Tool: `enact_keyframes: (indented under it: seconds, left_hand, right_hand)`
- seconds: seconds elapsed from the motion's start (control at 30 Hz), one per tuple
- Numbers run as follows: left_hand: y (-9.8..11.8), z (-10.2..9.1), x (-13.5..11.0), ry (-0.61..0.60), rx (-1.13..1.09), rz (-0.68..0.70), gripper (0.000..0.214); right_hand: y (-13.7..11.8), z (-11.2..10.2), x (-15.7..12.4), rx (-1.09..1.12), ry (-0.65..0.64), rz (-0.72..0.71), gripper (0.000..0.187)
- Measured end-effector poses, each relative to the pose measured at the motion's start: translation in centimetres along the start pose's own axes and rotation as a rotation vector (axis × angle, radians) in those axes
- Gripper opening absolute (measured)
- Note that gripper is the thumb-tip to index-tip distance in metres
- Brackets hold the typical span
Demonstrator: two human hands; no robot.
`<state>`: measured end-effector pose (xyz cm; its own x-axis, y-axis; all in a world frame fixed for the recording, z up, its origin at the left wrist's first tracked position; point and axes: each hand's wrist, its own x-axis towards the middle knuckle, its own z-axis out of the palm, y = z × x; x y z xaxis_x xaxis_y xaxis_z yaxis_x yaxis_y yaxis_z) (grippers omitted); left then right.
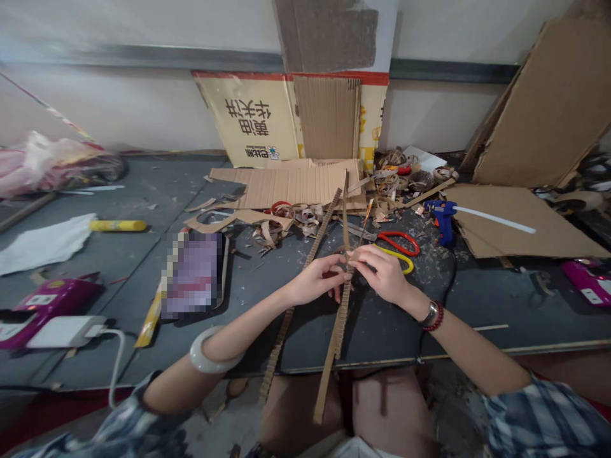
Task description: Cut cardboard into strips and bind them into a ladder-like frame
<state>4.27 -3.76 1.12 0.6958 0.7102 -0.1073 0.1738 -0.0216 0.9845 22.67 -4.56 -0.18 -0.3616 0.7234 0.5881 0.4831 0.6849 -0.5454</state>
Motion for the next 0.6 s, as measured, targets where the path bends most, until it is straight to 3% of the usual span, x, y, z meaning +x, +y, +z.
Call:
enact_keyframes:
  seconds: [0.6]
  left_hand:
    - [-0.26, 0.00, 0.04, -0.019, -0.009, 0.007, 0.028]
  right_hand:
    - [-0.08, -0.08, -0.07, 0.026, 0.035, 0.022, 0.013]
